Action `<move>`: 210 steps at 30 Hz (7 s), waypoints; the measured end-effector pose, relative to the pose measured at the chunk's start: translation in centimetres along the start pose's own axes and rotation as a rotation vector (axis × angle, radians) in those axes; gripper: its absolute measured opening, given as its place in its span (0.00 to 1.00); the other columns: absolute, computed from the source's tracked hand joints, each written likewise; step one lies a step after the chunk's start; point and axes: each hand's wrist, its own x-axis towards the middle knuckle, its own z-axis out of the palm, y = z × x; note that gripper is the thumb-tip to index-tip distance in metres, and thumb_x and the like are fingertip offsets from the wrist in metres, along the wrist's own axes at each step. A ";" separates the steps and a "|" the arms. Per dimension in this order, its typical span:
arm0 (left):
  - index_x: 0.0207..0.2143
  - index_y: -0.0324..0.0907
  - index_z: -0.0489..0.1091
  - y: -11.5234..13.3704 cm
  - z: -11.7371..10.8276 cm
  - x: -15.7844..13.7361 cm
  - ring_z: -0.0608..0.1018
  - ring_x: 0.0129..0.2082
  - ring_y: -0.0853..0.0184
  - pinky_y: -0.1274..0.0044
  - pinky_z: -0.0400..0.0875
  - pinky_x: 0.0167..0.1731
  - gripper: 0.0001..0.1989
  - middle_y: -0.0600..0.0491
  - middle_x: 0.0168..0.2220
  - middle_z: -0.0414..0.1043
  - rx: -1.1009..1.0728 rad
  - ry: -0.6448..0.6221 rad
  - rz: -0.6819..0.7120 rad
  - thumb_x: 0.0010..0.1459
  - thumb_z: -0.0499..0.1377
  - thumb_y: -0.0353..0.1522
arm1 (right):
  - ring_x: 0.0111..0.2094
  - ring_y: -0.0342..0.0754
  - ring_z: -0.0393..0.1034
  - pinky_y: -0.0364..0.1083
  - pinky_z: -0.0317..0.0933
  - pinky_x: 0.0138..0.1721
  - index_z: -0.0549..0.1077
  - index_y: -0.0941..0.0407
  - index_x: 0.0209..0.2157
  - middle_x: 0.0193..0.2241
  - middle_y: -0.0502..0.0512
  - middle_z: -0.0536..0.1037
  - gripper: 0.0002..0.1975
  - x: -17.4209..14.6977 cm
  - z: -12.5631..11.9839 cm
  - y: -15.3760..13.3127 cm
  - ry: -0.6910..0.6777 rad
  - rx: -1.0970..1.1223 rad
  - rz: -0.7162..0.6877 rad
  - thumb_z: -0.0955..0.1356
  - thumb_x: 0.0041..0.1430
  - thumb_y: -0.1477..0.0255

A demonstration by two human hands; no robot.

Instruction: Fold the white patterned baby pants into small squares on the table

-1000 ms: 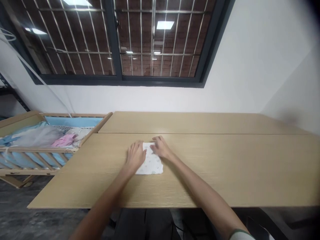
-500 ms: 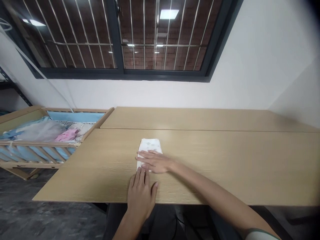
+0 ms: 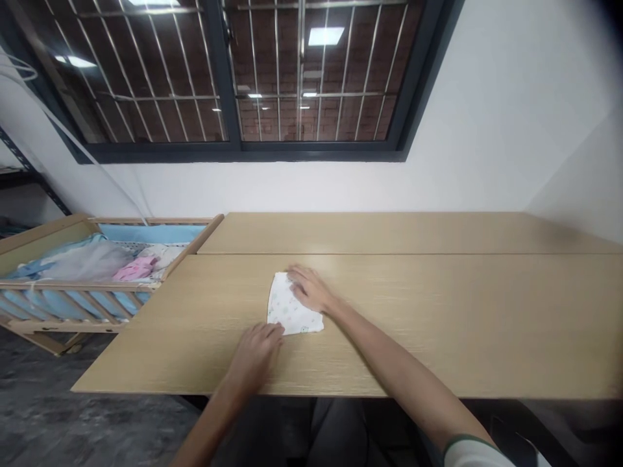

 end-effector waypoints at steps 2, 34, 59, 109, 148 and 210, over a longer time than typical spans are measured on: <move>0.46 0.44 0.72 -1.7 -0.8 0.8 0.76 0.49 0.58 0.64 0.71 0.51 0.11 0.48 0.48 0.77 -0.046 -0.064 0.072 0.69 0.50 0.30 | 0.55 0.57 0.66 0.58 0.58 0.59 0.76 0.59 0.50 0.52 0.66 0.75 0.15 -0.2 -0.4 -0.1 0.095 0.050 0.049 0.63 0.66 0.71; 0.51 0.38 0.68 -9.5 3.4 13.2 0.71 0.54 0.51 0.59 0.65 0.56 0.20 0.40 0.51 0.70 -0.334 0.048 -0.356 0.62 0.56 0.41 | 0.56 0.57 0.65 0.57 0.61 0.59 0.62 0.58 0.59 0.56 0.68 0.64 0.24 -1.0 0.2 0.9 0.356 0.143 0.437 0.63 0.65 0.65; 0.68 0.30 0.49 -7.2 5.1 10.7 0.45 0.72 0.44 0.55 0.49 0.67 0.43 0.30 0.71 0.41 -0.030 -0.057 -0.073 0.65 0.48 0.54 | 0.73 0.58 0.37 0.61 0.38 0.70 0.48 0.59 0.72 0.72 0.65 0.47 0.40 -2.9 -1.5 0.8 -0.186 0.017 0.124 0.62 0.67 0.53; 0.53 0.44 0.66 -6.1 2.5 11.2 0.73 0.25 0.65 0.75 0.59 0.28 0.21 0.60 0.23 0.70 -0.555 -0.156 -0.246 0.58 0.60 0.38 | 0.47 0.50 0.74 0.52 0.70 0.48 0.66 0.52 0.47 0.53 0.58 0.73 0.23 -1.4 0.0 2.3 0.348 0.934 0.491 0.71 0.48 0.74; 0.49 0.52 0.78 -5.0 1.5 11.2 0.80 0.47 0.58 0.72 0.70 0.47 0.16 0.53 0.48 0.80 -0.418 -0.220 -0.024 0.64 0.56 0.40 | 0.71 0.56 0.48 0.62 0.44 0.68 0.68 0.52 0.63 0.67 0.59 0.62 0.26 -2.1 -0.5 0.6 -0.004 0.067 0.155 0.56 0.73 0.56; 0.43 0.45 0.77 -5.3 2.3 11.5 0.78 0.46 0.61 0.71 0.69 0.51 0.13 0.51 0.45 0.80 -0.541 -0.142 0.034 0.67 0.53 0.36 | 0.68 0.59 0.51 0.60 0.47 0.68 0.65 0.63 0.63 0.64 0.71 0.63 0.28 -2.1 0.0 0.8 0.024 0.049 0.109 0.59 0.71 0.60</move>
